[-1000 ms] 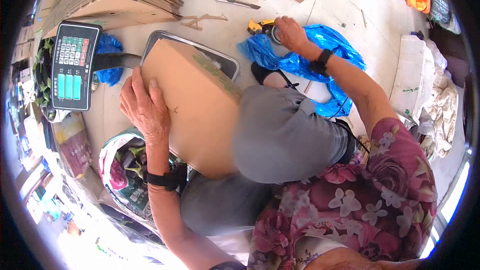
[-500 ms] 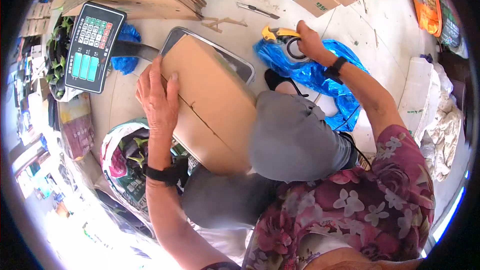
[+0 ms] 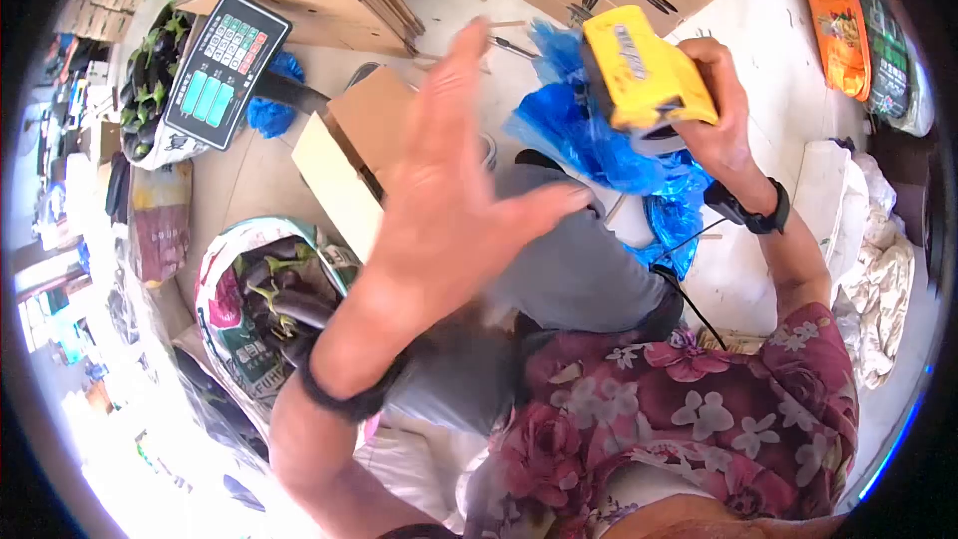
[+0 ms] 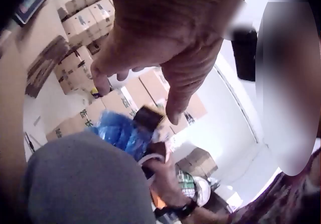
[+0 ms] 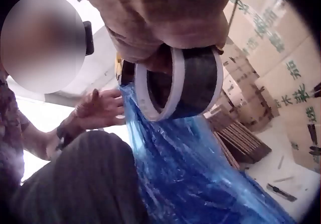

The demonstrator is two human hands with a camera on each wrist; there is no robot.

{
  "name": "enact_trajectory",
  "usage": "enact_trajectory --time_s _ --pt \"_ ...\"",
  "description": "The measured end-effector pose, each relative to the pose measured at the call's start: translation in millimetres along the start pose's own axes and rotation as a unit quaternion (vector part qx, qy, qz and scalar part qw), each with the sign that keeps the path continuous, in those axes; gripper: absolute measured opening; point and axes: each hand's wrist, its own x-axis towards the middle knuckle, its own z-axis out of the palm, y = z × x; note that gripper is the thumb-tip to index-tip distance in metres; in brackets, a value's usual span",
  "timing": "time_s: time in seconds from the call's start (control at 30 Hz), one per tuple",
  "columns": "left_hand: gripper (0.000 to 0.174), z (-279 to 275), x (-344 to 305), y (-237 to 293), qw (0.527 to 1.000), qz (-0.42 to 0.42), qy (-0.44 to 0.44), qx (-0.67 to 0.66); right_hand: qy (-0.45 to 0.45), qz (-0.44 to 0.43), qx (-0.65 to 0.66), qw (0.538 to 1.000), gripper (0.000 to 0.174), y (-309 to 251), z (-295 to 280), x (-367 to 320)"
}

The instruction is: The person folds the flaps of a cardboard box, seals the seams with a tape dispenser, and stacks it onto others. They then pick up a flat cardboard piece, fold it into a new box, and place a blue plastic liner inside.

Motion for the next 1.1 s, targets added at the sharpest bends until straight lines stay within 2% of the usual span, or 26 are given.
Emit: enact_trajectory --time_s 0.03,0.1,0.13,0.2,0.23,0.27,0.3,0.33,0.43,0.47,0.53,0.57,0.63,0.77,0.87,0.9,0.97,1.03,1.1 --pt "0.101 19.6 4.8 0.1 1.000 0.000 0.005 0.003 0.006 -0.056 -0.013 0.998 0.043 -10.0 -6.6 1.8" --pt "0.092 49.9 15.1 4.2 0.997 0.048 0.061 -0.012 0.028 -0.075 0.012 0.997 0.044 -23.3 -16.7 -1.6" --pt "0.092 54.2 20.4 8.7 0.997 0.054 0.061 -0.014 0.032 -0.078 0.007 0.996 0.044 -26.7 -25.8 -2.8" --pt "0.061 58.3 27.5 17.9 0.993 0.009 -0.105 -0.054 -0.002 -0.076 -0.072 0.995 0.046 -32.1 -40.7 -8.0" --pt "0.061 61.5 28.3 17.6 0.993 0.014 -0.108 -0.053 0.003 -0.074 -0.074 0.994 0.046 -30.5 -45.2 -9.9" --pt "0.045 64.8 27.3 12.2 0.971 -0.027 -0.128 -0.200 0.029 -0.082 -0.083 0.993 0.043 -27.7 -48.2 -10.2" --pt "0.031 69.4 26.6 8.5 0.926 -0.069 -0.145 -0.341 0.053 -0.089 -0.092 0.990 0.041 -25.3 -51.5 -10.6" --pt "0.024 74.2 25.6 6.1 0.910 -0.083 -0.160 -0.375 0.055 -0.089 -0.093 0.990 0.041 -25.4 -54.6 -11.4" --pt "0.026 77.8 22.4 1.4 0.887 -0.119 -0.210 -0.393 0.011 -0.091 -0.168 0.982 0.036 -28.0 -58.6 -12.7" --pt "0.026 77.3 23.6 1.8 0.887 -0.120 -0.211 -0.393 0.021 -0.075 -0.164 0.983 0.035 -22.6 -58.1 -14.6" --pt "0.021 70.6 28.3 7.5 0.966 -0.060 -0.186 -0.169 0.017 -0.066 -0.162 0.985 0.035 -19.4 -59.2 -16.2" --pt "0.021 67.9 28.6 8.6 0.966 -0.059 -0.187 -0.169 0.014 -0.058 -0.160 0.985 0.036 -17.9 -60.0 -16.2" --pt "0.017 61.7 28.7 9.2 0.990 0.066 -0.113 0.059 0.022 -0.047 -0.164 0.985 0.037 -12.7 -61.5 -14.1" --pt "0.016 54.5 29.0 11.3 0.991 0.075 -0.092 0.052 0.027 -0.047 -0.170 0.984 0.041 -13.6 -61.7 -11.5" --pt "0.015 43.8 33.1 13.5 0.986 0.093 -0.128 0.045 0.034 -0.065 -0.182 0.981 0.040 -10.6 -60.1 -7.4" --pt "0.014 39.8 31.8 7.5 0.985 0.102 -0.116 0.082 0.035 -0.065 -0.183 0.980 0.040 -14.1 -58.6 -6.3" --pt "0.013 38.2 34.3 2.6 0.981 0.110 -0.107 0.119 0.018 -0.131 -0.235 0.963 0.040 -17.2 -58.3 -8.0" --pt "0.006 34.2 37.1 -0.9 0.962 0.134 -0.056 0.231 0.009 -0.139 -0.226 0.964 0.042 -15.5 -55.3 -6.8" --pt "0.005 29.8 35.2 2.0 0.957 0.128 -0.076 0.251 0.009 -0.124 -0.239 0.963 0.044 -9.4 -55.9 -8.2"
